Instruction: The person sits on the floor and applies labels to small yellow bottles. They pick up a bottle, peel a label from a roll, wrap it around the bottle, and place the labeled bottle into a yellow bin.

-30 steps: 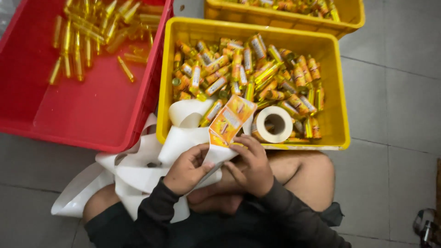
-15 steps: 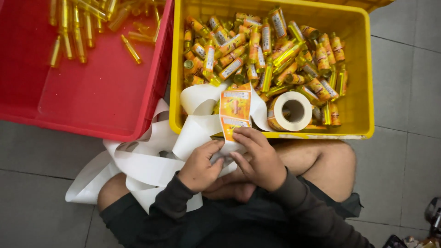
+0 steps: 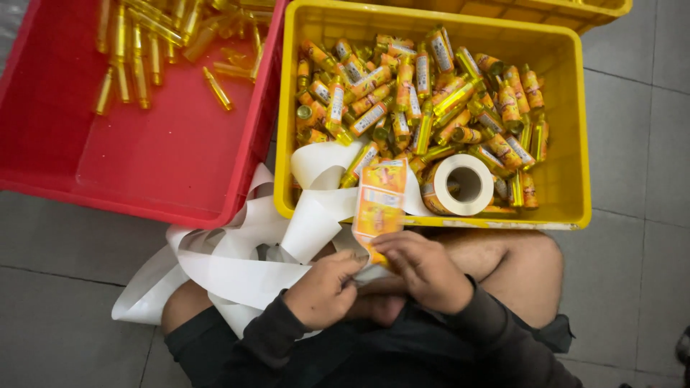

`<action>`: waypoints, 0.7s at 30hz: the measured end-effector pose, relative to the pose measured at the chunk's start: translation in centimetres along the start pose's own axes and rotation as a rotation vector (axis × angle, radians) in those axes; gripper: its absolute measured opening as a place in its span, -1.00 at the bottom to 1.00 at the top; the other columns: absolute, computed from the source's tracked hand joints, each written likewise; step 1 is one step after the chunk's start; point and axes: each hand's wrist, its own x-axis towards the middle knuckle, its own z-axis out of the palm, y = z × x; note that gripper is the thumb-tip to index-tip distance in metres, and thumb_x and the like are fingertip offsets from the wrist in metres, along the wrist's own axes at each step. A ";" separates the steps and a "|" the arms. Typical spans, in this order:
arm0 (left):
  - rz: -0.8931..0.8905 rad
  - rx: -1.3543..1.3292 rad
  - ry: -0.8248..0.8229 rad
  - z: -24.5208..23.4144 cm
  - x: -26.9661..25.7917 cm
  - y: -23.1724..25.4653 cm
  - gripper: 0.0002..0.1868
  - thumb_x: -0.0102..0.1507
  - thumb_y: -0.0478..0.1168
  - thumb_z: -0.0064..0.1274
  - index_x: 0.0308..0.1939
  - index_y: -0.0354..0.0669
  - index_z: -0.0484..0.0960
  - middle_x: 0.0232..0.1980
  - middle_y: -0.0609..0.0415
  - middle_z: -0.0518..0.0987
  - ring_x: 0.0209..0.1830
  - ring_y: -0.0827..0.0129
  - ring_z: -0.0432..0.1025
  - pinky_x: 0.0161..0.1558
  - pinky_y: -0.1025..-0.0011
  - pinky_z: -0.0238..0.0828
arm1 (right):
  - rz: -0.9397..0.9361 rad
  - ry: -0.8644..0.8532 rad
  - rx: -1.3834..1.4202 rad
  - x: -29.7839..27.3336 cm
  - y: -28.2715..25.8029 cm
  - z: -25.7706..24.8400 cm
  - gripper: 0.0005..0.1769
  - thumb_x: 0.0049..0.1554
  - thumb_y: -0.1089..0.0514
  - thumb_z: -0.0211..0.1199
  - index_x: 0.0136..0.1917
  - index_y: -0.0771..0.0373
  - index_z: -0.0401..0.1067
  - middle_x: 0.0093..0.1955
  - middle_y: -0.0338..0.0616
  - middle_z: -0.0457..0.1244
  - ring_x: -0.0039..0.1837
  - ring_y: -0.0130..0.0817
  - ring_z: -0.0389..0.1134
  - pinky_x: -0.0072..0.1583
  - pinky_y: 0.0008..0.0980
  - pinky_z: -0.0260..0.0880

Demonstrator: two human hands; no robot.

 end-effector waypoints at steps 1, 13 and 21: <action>0.001 0.002 0.007 0.0 -0.2 0.0 -0.61 0.04 -0.42 -0.17 -0.06 -0.27 0.57 -0.10 -0.12 0.57 -0.22 0.03 0.45 -0.15 0.30 0.43 | -0.006 -0.004 -0.001 0.0 0.2 -0.2 -0.79 0.18 0.32 0.10 0.04 0.31 0.52 0.14 -0.08 0.41 0.08 -0.24 0.47 0.09 -0.38 0.50; -0.004 -0.036 -0.010 0.6 -1.4 -0.5 -0.97 0.01 -0.40 -0.09 -0.48 -0.23 0.41 -0.45 -0.02 0.53 -0.46 0.10 0.37 -0.37 0.30 0.31 | -0.096 -0.148 -0.038 -0.9 0.8 0.8 -0.67 0.04 0.32 0.28 0.11 0.32 0.54 0.11 -0.06 0.43 0.06 -0.20 0.50 0.07 -0.37 0.53; -0.111 -0.068 -0.083 0.2 -2.5 -0.7 -0.66 -0.01 -0.39 -0.10 -0.20 -0.23 0.66 -0.38 0.01 0.62 -0.49 0.20 0.38 -0.40 0.36 0.32 | 0.427 -0.254 0.495 -1.6 4.4 0.3 -0.66 0.20 0.22 0.16 0.16 0.43 0.57 0.07 -0.11 0.47 0.03 -0.42 0.42 0.11 -0.46 0.44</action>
